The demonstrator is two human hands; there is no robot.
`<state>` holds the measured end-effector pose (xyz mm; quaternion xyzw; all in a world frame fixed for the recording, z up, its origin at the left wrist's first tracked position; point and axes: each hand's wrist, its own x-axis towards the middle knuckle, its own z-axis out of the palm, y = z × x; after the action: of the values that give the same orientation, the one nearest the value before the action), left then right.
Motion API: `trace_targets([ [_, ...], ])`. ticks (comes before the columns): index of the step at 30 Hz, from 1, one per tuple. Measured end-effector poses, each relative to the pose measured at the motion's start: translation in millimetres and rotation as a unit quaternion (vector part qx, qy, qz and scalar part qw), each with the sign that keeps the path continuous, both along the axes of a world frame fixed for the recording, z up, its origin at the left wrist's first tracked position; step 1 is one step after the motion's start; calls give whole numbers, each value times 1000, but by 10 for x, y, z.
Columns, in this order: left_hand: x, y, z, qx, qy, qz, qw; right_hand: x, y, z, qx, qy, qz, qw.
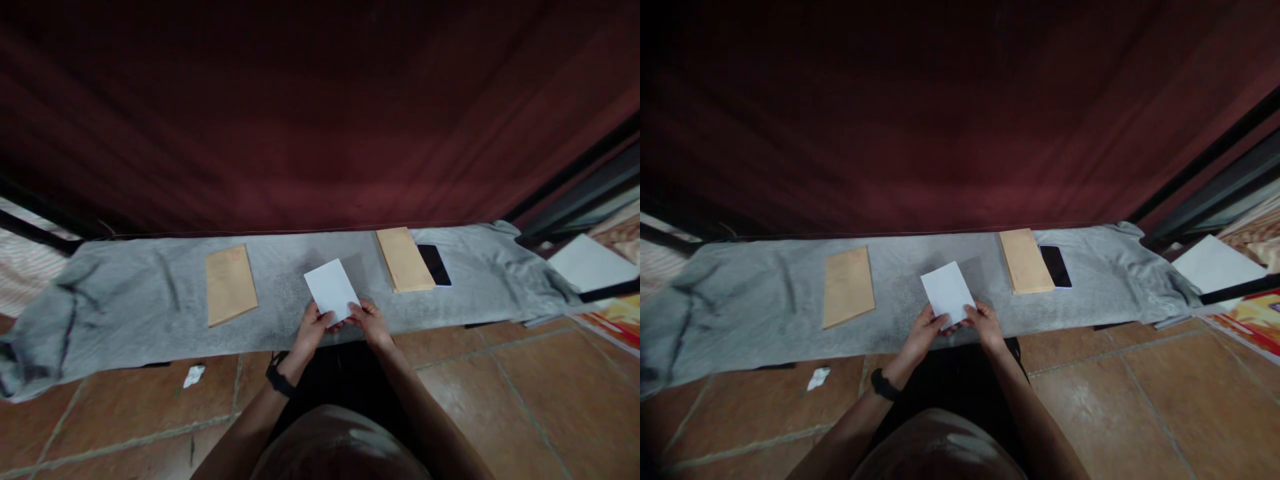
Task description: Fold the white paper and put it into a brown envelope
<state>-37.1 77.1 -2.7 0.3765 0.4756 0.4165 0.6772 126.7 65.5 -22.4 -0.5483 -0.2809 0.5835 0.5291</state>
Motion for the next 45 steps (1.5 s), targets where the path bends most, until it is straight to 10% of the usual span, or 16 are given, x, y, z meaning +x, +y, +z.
trace_targets([
  [9,-231,99,-39,3,76,-158,985,216,78,123,8,-15,24,1000],
  [21,-397,283,31,119,221,-72,965,306,56,154,2,23,41,999],
  [26,-313,218,49,338,453,-49,823,268,83,76,-8,3,-14,1000],
  [32,-27,-19,-76,507,535,-211,642,166,76,-39,-11,-14,-39,999],
  [45,62,-114,-217,506,573,-261,589,419,194,-101,-38,-109,-76,990],
])
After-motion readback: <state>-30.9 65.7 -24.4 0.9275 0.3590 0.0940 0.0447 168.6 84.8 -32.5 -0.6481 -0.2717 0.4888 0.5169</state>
